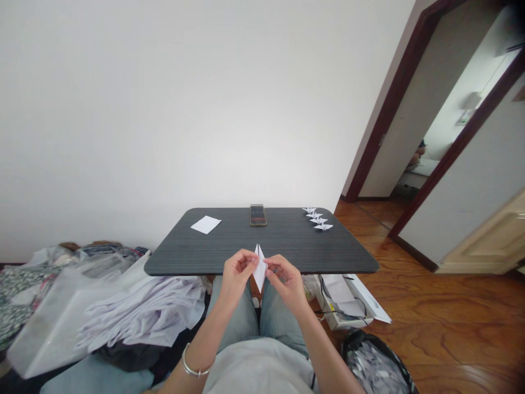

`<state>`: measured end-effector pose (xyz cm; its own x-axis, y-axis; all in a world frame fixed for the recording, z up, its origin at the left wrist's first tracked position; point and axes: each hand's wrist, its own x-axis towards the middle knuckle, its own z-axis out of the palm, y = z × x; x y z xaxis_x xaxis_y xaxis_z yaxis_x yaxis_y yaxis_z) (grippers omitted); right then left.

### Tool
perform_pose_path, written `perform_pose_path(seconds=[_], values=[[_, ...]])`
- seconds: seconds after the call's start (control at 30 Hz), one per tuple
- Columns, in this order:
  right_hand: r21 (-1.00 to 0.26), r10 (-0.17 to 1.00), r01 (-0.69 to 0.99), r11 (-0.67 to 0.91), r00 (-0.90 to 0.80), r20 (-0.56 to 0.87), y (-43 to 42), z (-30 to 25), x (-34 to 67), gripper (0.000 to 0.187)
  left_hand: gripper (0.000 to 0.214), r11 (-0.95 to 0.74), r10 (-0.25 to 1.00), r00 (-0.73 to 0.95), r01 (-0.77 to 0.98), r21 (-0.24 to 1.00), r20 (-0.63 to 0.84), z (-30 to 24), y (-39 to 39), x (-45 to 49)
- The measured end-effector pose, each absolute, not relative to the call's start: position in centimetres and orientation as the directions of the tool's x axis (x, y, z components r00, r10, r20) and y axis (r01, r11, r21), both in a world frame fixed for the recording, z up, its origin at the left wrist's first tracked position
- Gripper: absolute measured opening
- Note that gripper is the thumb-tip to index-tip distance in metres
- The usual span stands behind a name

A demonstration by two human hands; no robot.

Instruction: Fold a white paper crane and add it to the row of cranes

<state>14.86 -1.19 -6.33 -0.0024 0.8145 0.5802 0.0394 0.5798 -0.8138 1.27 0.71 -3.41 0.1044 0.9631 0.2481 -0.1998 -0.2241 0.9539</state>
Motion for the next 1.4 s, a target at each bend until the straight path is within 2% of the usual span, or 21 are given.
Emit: perform_pose_path(seconds=[0.17,0.37,0.53,0.7,0.87,0.97,1.23,1.4], values=[[-0.847,0.847,0.016,0.532,0.004,0.532,-1.27,-6.53,14.85,0.013,0.011,-0.235,0.961,0.111,-0.164,0.958,0.255,-3.42,0.65,1.26],[-0.875,0.877,-0.067,0.48,0.06,0.476,-1.09,-6.61,14.6,0.013,0.018,-0.204,0.966,0.112,-0.232,0.951,0.235,-3.64,0.63,1.36],[-0.874,0.874,-0.053,0.484,0.072,0.48,-1.18,-6.42,14.64,0.012,0.024,-0.185,0.963,0.141,-0.268,0.945,0.228,-3.68,0.51,1.45],[-0.904,0.906,-0.072,0.421,0.079,0.416,-1.25,-6.37,14.59,0.011,0.022,-0.153,0.966,0.163,-0.265,0.952,0.201,-3.44,0.29,1.47],[-0.916,0.918,-0.1,0.388,0.13,0.374,-1.23,-6.27,14.5,0.014,0.014,-0.197,0.963,0.144,-0.198,0.96,0.228,-3.37,0.24,1.32],[-0.918,0.917,-0.101,0.384,0.162,0.366,-1.19,-6.21,14.55,0.013,0.012,-0.18,0.963,0.174,-0.153,0.972,0.206,-3.39,0.23,1.21],[-0.913,0.919,-0.124,0.389,0.114,0.376,-1.17,-6.35,14.72,0.015,0.019,-0.143,0.968,0.183,-0.154,0.978,0.17,-3.62,0.22,1.16],[-0.908,0.914,-0.131,0.397,0.148,0.378,-0.94,-6.63,14.51,0.016,0.019,-0.19,0.973,0.096,-0.188,0.964,0.21,-3.9,0.26,1.42]])
